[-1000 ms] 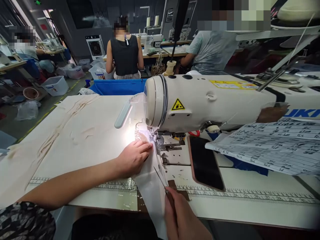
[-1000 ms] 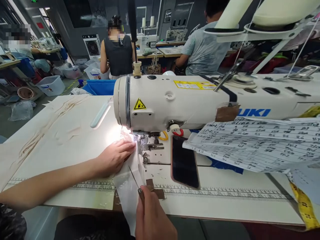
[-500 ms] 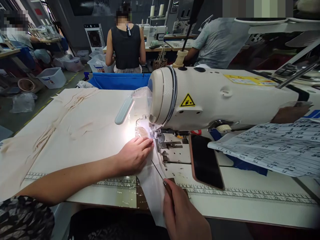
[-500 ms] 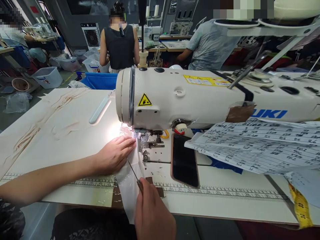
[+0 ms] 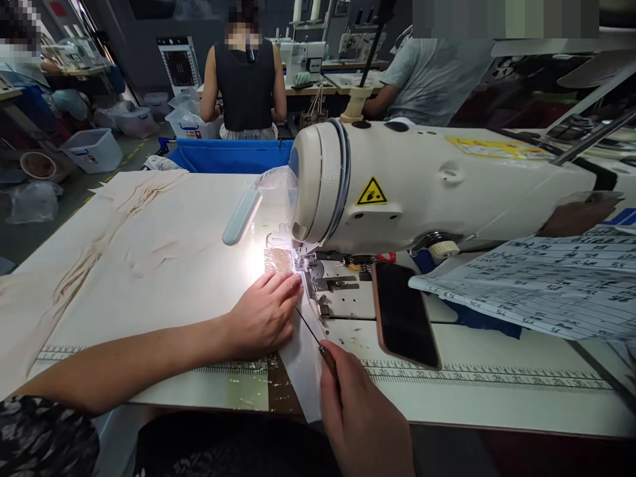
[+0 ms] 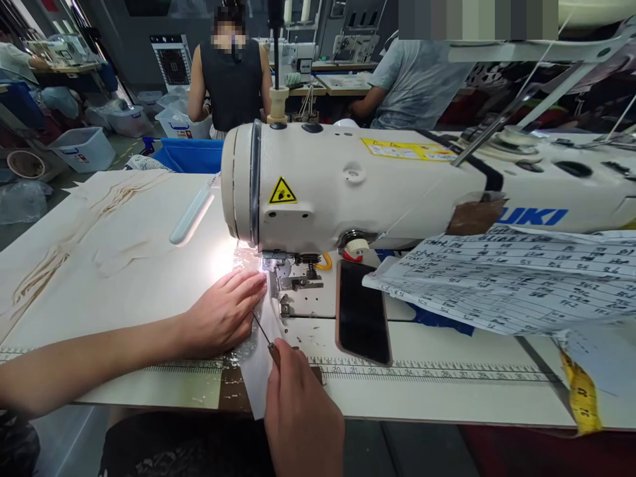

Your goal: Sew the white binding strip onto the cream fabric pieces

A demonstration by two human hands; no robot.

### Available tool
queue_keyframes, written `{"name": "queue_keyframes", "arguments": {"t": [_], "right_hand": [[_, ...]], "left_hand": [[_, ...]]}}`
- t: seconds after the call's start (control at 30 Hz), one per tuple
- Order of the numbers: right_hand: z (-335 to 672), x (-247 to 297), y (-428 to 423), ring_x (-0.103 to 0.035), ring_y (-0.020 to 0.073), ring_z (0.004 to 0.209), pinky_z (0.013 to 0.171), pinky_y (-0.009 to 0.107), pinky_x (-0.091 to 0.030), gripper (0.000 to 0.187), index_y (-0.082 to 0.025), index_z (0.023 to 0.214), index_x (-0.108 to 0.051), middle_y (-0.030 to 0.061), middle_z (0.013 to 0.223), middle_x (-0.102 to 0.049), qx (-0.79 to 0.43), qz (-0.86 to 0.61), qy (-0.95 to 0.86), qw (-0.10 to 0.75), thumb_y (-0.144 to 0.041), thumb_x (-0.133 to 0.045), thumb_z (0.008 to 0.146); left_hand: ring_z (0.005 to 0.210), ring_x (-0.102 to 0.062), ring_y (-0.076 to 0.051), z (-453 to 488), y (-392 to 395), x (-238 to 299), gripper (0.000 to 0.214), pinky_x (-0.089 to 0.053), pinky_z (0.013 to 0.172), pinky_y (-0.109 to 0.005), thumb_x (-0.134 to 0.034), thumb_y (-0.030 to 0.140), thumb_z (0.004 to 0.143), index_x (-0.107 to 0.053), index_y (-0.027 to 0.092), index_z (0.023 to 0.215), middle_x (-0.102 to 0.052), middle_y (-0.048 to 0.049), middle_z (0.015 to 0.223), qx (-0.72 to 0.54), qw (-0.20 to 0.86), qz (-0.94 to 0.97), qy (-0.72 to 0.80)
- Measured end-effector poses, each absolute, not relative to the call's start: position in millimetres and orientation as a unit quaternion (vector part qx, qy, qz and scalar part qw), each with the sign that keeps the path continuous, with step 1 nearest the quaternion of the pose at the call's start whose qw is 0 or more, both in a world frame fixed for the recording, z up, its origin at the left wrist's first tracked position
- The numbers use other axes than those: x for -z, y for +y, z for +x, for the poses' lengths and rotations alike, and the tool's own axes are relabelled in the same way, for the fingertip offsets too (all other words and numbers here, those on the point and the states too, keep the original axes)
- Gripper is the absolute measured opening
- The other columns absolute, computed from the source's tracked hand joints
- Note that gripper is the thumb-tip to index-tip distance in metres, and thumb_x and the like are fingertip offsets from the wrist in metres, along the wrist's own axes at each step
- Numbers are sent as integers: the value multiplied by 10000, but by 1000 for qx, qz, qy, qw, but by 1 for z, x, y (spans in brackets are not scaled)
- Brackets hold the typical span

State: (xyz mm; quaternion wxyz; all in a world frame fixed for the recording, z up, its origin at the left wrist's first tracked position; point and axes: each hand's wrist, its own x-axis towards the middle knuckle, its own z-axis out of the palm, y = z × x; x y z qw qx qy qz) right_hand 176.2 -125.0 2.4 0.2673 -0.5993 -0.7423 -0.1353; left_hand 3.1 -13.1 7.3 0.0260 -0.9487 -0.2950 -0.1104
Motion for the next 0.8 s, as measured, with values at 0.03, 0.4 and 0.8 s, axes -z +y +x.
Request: {"name": "queue_keyframes", "arguments": {"t": [0.03, 0.4, 0.8], "right_hand": [[176, -3, -124, -738, 148, 699, 500, 207, -535, 324, -155, 1070, -582, 52, 863, -748, 136, -597, -743, 268, -235, -271, 1024], [171, -1, -120, -731, 131, 708, 517, 187, -513, 301, -164, 1074, -586, 44, 873, -747, 114, -601, -745, 264, -213, -295, 1019], [165, -1, -103, -716, 136, 657, 512, 198, -491, 325, -157, 1018, -624, 57, 860, -753, 112, -597, -742, 284, -211, -305, 1004]], "left_hand": [[1309, -448, -354, 3, -14, -7, 495, -400, 1103, -511, -420, 247, 933, -508, -15, 1344, -482, -223, 1418, 111, 29, -949, -295], [1309, -450, -350, 3, -18, -9, 442, -403, 1094, -549, -395, 211, 926, -568, -14, 1264, -514, -231, 1388, 125, 17, -952, -280], [1124, -509, -321, 5, -6, -10, 397, -452, 991, -512, -431, 237, 897, -590, 38, 1202, -589, -188, 1189, 147, 19, -937, -316]]}}
